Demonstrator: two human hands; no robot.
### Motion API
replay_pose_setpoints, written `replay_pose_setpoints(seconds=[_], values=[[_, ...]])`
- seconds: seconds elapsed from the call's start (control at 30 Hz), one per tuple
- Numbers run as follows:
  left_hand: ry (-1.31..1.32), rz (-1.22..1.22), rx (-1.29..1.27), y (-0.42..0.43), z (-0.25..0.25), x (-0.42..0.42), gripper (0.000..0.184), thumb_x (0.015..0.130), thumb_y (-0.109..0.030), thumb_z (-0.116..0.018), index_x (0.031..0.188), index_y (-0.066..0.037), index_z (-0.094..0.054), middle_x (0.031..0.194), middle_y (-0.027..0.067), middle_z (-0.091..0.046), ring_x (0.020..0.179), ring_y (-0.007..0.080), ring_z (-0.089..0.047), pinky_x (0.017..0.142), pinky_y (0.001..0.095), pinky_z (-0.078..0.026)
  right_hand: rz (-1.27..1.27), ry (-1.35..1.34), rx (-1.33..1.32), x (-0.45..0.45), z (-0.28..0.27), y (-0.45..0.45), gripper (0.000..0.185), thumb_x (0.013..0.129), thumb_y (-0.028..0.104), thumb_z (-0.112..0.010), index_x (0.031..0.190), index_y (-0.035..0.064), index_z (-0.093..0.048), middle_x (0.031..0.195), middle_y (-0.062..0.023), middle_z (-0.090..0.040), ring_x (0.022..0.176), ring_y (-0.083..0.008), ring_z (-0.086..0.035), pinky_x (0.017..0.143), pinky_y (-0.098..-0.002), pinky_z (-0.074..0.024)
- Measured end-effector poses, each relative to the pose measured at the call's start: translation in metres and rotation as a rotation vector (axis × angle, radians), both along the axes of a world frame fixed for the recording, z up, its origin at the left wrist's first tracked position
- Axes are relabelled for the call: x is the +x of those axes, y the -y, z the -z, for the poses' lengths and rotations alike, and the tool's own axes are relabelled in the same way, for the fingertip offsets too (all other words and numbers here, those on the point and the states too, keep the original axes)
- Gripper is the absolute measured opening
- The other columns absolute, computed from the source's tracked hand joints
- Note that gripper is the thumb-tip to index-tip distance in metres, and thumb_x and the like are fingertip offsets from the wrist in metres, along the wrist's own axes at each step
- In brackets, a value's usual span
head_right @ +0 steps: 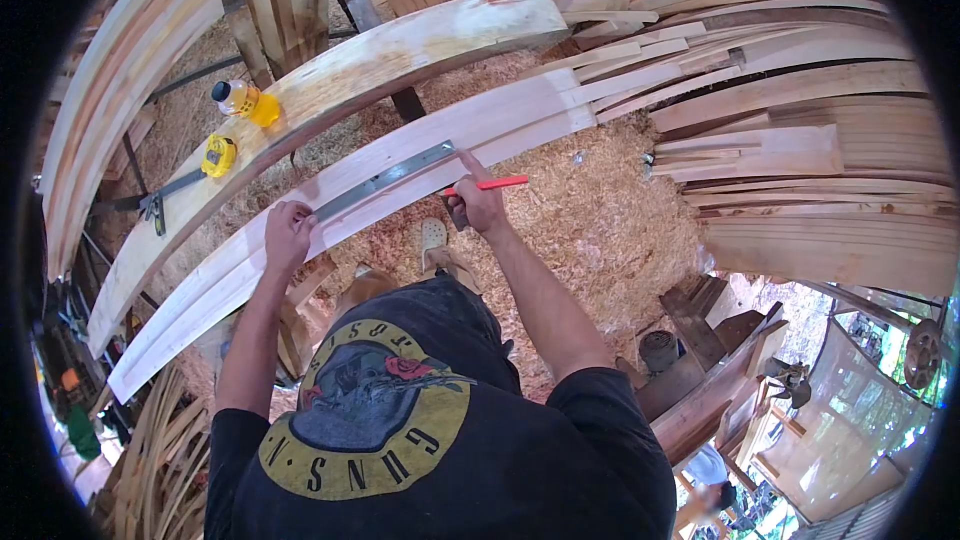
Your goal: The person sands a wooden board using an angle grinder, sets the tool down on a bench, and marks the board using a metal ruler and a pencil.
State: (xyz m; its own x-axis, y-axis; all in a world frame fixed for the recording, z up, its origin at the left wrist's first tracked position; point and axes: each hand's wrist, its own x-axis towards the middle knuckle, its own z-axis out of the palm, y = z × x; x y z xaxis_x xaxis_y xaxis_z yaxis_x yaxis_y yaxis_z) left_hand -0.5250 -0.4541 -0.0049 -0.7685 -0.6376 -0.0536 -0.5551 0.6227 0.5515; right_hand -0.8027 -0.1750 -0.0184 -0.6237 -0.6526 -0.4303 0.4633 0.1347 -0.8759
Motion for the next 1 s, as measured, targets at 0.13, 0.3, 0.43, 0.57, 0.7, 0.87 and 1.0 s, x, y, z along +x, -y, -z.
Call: replay_pose_setpoints(seconds=[0.13,0.3,0.43,0.57,0.7,0.87,1.0], values=[[-0.011,-0.001,0.006,-0.001,0.000,0.000,0.017,0.085,-0.014,-0.080,0.098,-0.010,-0.070,0.094,0.0085,-0.066,0.096,0.0312,-0.062,0.088,0.0449,-0.048,-0.042,0.082,-0.027,-0.008,0.002,0.004,0.072,0.089,0.011,-0.051,0.161,0.0090,-0.045,0.079,-0.0027,-0.064,0.063,-0.0085,-0.058,0.054,-0.0238,-0.0479],[-0.021,0.008,0.001,0.000,-0.001,0.001,0.016,0.085,-0.013,-0.080,0.098,-0.010,-0.070,0.094,0.0087,-0.066,0.096,0.0313,-0.063,0.088,0.0445,-0.048,-0.063,0.078,-0.013,-0.016,0.001,0.003,0.070,0.088,0.013,-0.052,0.158,0.0067,-0.046,0.083,-0.0060,-0.065,0.064,-0.0107,-0.059,0.055,-0.0260,-0.0492],[-0.015,0.006,-0.004,0.000,0.001,0.001,0.016,0.085,-0.013,-0.080,0.098,-0.009,-0.071,0.095,0.0090,-0.066,0.096,0.0316,-0.063,0.088,0.0444,-0.048,0.036,0.049,-0.041,-0.020,0.011,-0.007,0.065,0.089,0.016,-0.051,0.153,0.0033,-0.048,0.084,-0.0069,-0.064,0.065,-0.0122,-0.060,0.055,-0.0270,-0.0502],[-0.028,0.005,0.006,0.000,0.001,0.001,0.016,0.085,-0.013,-0.079,0.098,-0.009,-0.071,0.095,0.0094,-0.067,0.097,0.0318,-0.063,0.087,0.0445,-0.048,0.242,0.099,-0.038,-0.024,0.012,-0.018,0.051,0.090,0.021,-0.051,0.136,0.0000,-0.058,0.082,-0.0059,-0.062,0.065,-0.0140,-0.060,0.057,-0.0290,-0.0516],[-0.010,0.001,0.019,0.002,0.000,0.001,0.016,0.085,-0.012,-0.079,0.098,-0.009,-0.071,0.096,0.0095,-0.067,0.097,0.0316,-0.063,0.088,0.0443,-0.048,0.165,0.091,-0.051,-0.033,0.045,-0.039,0.037,0.088,0.023,-0.052,0.114,-0.0006,-0.065,0.083,-0.0056,-0.062,0.066,-0.0149,-0.059,0.062,-0.0302,-0.0525],[0.004,0.004,0.031,0.001,-0.003,0.000,0.016,0.085,-0.013,-0.079,0.099,-0.009,-0.070,0.096,0.0097,-0.068,0.097,0.0313,-0.063,0.088,0.0446,-0.049,0.176,-0.033,-0.015,-0.027,0.054,-0.043,0.033,0.086,0.020,-0.051,0.107,-0.0007,-0.066,0.088,-0.0073,-0.063,0.072,-0.0162,-0.059,0.070,-0.0307,-0.0535],[-0.020,0.018,0.049,0.003,0.000,0.001,0.020,0.083,-0.015,-0.081,0.099,-0.008,-0.070,0.096,0.0100,-0.067,0.097,0.0309,-0.063,0.088,0.0449,-0.049,0.166,-0.015,-0.034,-0.018,0.053,-0.037,0.034,0.083,0.010,-0.051,0.112,-0.0025,-0.064,0.090,-0.0079,-0.063,0.075,-0.0157,-0.058,0.071,-0.0311,-0.0515]])
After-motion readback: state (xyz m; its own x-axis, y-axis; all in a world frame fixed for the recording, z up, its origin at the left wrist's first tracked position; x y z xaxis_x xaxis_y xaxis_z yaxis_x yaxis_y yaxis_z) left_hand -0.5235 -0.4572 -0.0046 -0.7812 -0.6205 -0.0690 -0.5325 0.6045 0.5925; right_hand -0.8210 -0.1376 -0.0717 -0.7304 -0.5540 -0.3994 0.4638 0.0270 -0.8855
